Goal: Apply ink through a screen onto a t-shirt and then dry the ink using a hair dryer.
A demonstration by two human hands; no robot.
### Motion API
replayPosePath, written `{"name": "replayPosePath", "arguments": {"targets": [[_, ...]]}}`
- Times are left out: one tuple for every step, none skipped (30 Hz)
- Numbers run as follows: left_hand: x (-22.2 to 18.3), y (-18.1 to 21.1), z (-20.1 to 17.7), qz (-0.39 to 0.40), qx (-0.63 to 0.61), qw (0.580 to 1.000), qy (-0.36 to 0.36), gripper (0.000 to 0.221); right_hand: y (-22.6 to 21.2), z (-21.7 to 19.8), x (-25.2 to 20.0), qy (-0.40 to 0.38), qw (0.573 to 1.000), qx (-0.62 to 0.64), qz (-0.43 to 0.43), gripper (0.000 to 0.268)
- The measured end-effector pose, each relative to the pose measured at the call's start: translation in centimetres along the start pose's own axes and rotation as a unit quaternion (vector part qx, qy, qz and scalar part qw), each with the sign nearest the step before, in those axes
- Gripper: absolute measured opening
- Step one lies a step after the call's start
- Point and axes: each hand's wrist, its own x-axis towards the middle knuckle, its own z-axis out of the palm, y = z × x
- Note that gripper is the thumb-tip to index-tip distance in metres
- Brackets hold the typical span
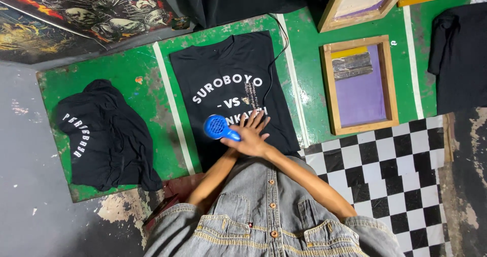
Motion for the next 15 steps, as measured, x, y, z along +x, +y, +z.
{"name": "replayPosePath", "arguments": {"targets": [[0.2,-0.1,2.0,0.0,0.001,1.0,0.0,0.093,1.5,1.4,0.5,0.0,1.0,0.0,-0.001,0.039],[0.3,-0.2,4.0,-0.001,0.015,1.0,0.005,0.083,3.0,2.8,0.9,-0.012,0.997,0.074,-0.016,0.032],[0.5,-0.3,6.0,-0.002,0.029,1.0,0.011,0.074,4.5,4.2,1.4,-0.023,0.988,0.147,-0.031,0.027],[0.1,0.8,4.6,-0.003,0.029,1.0,0.01,0.074,8.1,5.9,2.1,-0.022,0.988,0.147,-0.031,0.027],[-0.3,2.0,3.1,-0.081,0.293,0.953,-0.01,0.067,11.7,7.5,2.8,-0.006,0.994,0.102,-0.035,0.032],[-0.8,3.1,1.7,-0.153,0.534,0.831,-0.029,0.062,15.4,9.2,3.4,0.009,0.998,0.058,-0.038,0.038],[-1.1,4.2,1.4,-0.153,0.533,0.831,-0.03,0.062,14.3,7.0,2.4,0.01,0.998,0.058,-0.037,0.038],[-1.3,5.3,1.1,-0.235,0.812,0.532,-0.053,0.059,13.3,4.8,1.5,0.05,0.989,0.136,-0.003,0.026],[-1.6,6.4,0.8,-0.276,0.949,0.14,-0.068,0.062,12.3,2.6,0.6,0.09,0.972,0.214,0.032,0.015],[-1.5,7.5,2.6,-0.276,0.948,0.14,-0.069,0.062,13.9,1.9,0.3,0.09,0.972,0.214,0.032,0.015],[-1.3,8.6,4.5,-0.28,0.945,0.166,-0.031,0.062,15.6,1.1,0.0,0.132,0.967,0.207,0.07,0.017],[-1.2,9.7,6.3,-0.283,0.94,0.192,0.007,0.069,17.3,0.4,-0.2,0.173,0.958,0.2,0.107,0.02],[-1.4,10.5,6.3,-0.283,0.94,0.192,0.006,0.069,17.9,-0.3,-0.6,0.173,0.958,0.2,0.108,0.02],[-1.7,11.2,6.2,-0.28,0.942,0.182,0.02,0.068,18.6,-1.0,-0.9,0.201,0.95,0.187,0.147,0.022],[-2.0,11.8,6.2,-0.276,0.945,0.172,0.033,0.067,19.3,-1.7,-1.3,0.228,0.94,0.174,0.185,0.025]]}}
